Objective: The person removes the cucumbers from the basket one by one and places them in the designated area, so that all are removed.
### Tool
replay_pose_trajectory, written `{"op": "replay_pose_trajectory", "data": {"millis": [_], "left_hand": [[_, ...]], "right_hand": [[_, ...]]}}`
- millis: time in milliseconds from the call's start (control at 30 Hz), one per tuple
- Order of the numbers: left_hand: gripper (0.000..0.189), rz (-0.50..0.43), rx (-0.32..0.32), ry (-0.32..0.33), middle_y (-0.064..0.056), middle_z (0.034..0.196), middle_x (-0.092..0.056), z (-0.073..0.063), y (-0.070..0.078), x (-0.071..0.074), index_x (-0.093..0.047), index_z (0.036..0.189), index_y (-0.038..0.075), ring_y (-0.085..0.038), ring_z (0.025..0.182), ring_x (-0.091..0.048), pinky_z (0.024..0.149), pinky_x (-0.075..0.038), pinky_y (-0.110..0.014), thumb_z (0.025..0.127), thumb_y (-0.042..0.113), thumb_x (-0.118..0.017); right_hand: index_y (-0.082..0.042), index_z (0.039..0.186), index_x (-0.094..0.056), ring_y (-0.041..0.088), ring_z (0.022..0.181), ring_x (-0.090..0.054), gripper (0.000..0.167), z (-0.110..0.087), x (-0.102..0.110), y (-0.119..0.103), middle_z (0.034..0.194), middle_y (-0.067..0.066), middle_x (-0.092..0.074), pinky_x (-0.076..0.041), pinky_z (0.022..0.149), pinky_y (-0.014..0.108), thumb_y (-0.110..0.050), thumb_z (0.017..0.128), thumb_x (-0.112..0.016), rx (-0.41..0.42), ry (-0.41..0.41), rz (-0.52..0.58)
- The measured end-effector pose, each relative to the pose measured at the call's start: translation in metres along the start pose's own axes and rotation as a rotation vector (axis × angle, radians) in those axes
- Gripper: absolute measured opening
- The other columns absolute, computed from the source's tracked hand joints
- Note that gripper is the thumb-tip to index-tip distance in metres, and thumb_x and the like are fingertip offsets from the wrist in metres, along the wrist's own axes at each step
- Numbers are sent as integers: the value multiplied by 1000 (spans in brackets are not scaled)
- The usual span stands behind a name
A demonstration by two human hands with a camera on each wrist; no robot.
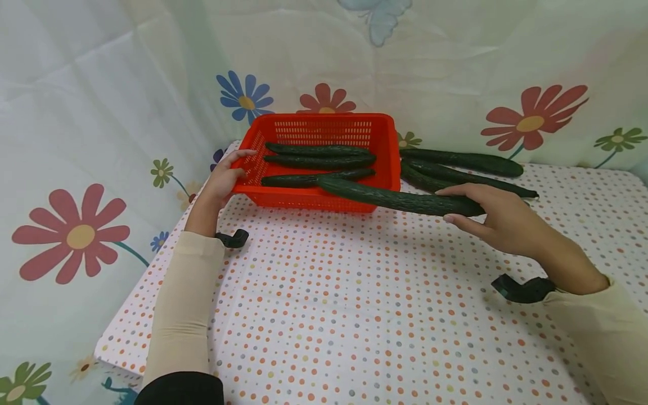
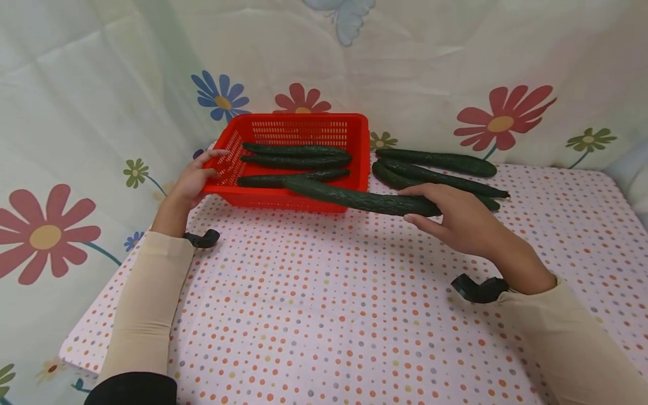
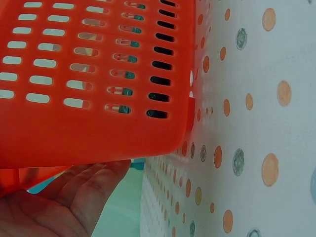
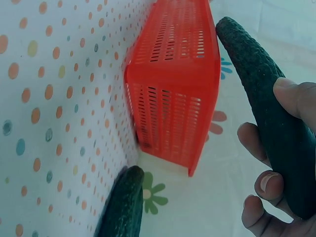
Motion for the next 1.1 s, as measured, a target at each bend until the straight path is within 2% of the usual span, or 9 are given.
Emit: {"op": "replay_pose_trajectory", "data": {"millis": [267, 400, 500, 600, 733, 800, 967, 1033, 1100], "left_hand": [[49, 15, -1, 4, -5, 154, -35, 1, 0, -3, -50, 138, 29, -35, 128, -52, 76, -60, -25, 97, 4, -43], [49, 6, 1, -1, -7, 153, -35, 1, 0, -3, -51, 137, 28, -37, 129, -51, 73, -60, -24, 97, 3, -42], [48, -3, 0, -3, -8, 154, -35, 0, 1, -3, -51, 136, 27, -38, 130, -50, 71, -60, -24, 97, 2, -40], [48, 0, 0, -3, -8, 155, -33, -1, 1, -3, -50, 137, 27, -37, 131, -48, 72, -60, -23, 97, 1, -39], [49, 9, 7, 8, -8, 154, -35, -1, 0, -2, -50, 137, 28, -36, 130, -49, 71, -60, -23, 97, 2, -39], [48, 7, 8, 12, -8, 152, -36, -2, 0, -2, -50, 136, 28, -36, 128, -50, 71, -60, -23, 97, 1, -39], [51, 3, -10, -3, -8, 150, -36, 0, 2, -3, -51, 136, 27, -35, 125, -51, 70, -60, -24, 96, -1, -36], [52, 3, -8, 0, -8, 149, -37, 0, 2, -3, -52, 135, 28, -35, 124, -51, 69, -60, -24, 96, -1, -36], [51, 3, 2, 10, -8, 148, -38, 0, 1, -2, -52, 134, 28, -35, 122, -52, 69, -60, -24, 96, -1, -37]], "right_hand": [[-12, 130, -61, 19, 93, -60, 54, -14, 6, 14, 126, 11, -66, -50, 67, 32, -12, 80, -79, -29, 51, -31], [-11, 132, -59, 31, 107, -61, 54, -18, 9, 23, 132, 18, -62, -53, 75, 43, -11, 82, -78, -76, 43, 8], [-11, 134, -58, 35, 106, -62, 54, -20, 12, 29, 135, 21, -58, -52, 75, 49, -11, 83, -77, -101, 41, 13], [-12, 135, -57, 21, 75, -62, 54, -22, 16, 36, 135, 23, -57, -49, 63, 36, -13, 84, -76, -124, 47, -7], [-11, 137, -54, 7, 50, -38, 54, -26, 21, 48, 132, 25, -57, -34, 52, 25, -18, 88, -73, -175, 41, -20], [-10, 139, -53, 8, 48, -36, 53, -29, 24, 54, 131, 27, -57, -33, 50, 26, -20, 90, -71, -207, 37, -31], [-7, 138, -51, 29, 63, -56, 52, -35, 30, 70, 134, 34, -52, -48, 56, 41, -25, 92, -68, -272, 36, -75], [-6, 138, -51, 32, 65, -56, 52, -37, 32, 75, 135, 36, -50, -48, 56, 44, -26, 93, -67, -283, 31, -90], [-5, 138, -50, 27, 59, -51, 52, -39, 34, 80, 137, 35, -49, -45, 53, 37, -27, 94, -66, -285, 25, -103]]}}
Point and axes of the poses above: each hand's wrist, its own z-axis towards the middle knuckle, its own x-axis out of the back of the hand, y = z × x, the point moved 6 cm from there along z, towards the middle knuckle
